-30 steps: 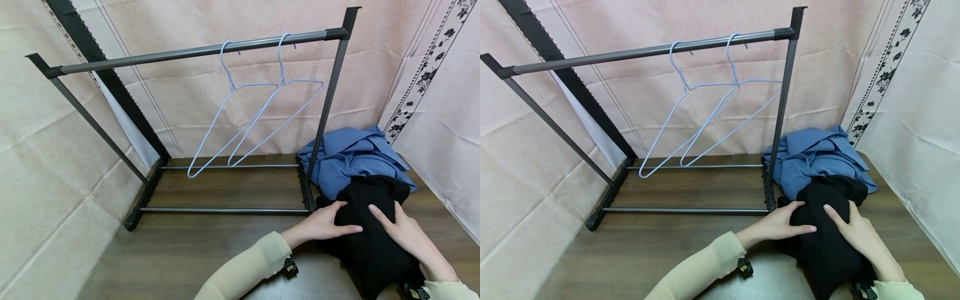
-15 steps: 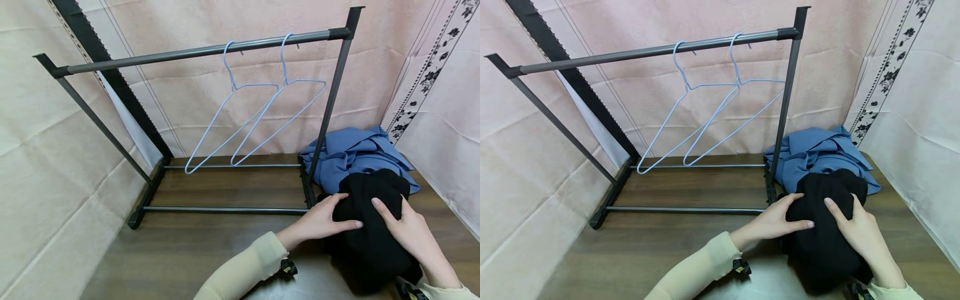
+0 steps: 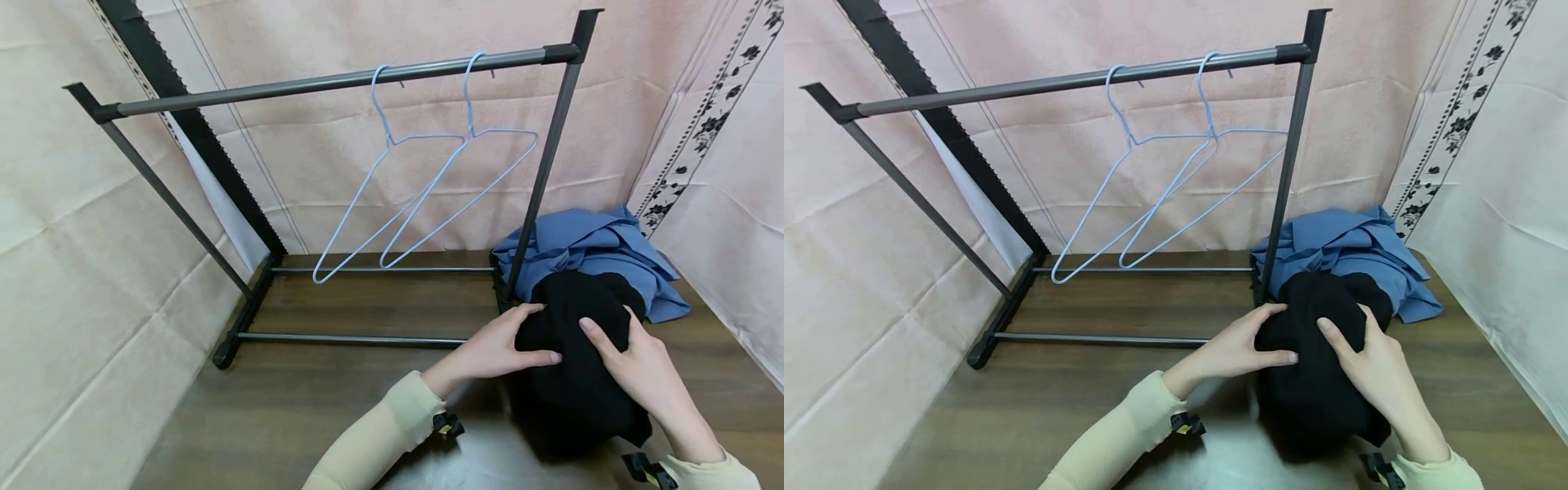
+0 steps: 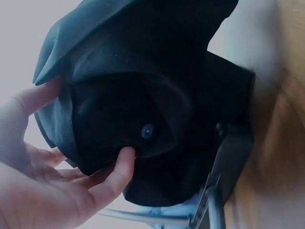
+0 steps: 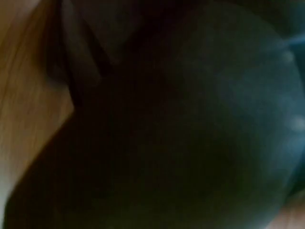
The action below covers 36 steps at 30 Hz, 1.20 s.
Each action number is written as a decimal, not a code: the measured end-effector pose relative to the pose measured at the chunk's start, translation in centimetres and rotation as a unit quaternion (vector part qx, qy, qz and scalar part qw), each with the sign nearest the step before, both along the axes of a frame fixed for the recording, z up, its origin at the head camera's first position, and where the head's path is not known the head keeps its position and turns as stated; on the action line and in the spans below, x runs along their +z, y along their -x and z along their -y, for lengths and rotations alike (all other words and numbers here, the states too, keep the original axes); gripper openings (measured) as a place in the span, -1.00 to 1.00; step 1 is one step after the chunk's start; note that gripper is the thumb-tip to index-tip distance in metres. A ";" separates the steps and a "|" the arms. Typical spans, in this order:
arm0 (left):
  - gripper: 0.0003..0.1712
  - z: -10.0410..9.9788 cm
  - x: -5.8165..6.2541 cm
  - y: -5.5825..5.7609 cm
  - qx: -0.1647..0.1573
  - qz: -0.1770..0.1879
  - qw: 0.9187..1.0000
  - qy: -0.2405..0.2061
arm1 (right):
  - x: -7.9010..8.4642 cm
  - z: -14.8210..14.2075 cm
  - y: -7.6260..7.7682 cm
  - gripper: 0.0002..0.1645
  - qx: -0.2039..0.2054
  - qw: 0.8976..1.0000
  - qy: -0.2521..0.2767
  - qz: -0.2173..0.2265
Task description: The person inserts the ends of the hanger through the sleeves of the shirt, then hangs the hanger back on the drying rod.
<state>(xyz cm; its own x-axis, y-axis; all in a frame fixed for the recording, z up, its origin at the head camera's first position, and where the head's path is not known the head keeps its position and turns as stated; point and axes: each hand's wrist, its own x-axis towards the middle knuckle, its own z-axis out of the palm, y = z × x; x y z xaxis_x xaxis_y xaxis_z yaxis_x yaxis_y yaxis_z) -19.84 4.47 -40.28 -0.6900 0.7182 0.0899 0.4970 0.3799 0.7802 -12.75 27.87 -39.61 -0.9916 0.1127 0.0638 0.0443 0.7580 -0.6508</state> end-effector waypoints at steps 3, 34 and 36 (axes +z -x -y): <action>-0.11 1.2 0.3 0.2 0.007 -0.007 1.000 -0.001 | 0.2 1.0 0.5 -0.02 0.013 1.000 0.010 0.003; -0.16 14.5 0.6 1.9 0.064 -0.002 0.998 -0.017 | -2.1 12.8 2.4 -0.14 0.201 0.971 0.084 -0.095; -0.17 15.2 0.8 1.9 0.068 -0.006 0.998 -0.016 | -2.2 13.4 2.5 -0.12 0.210 0.969 0.091 -0.094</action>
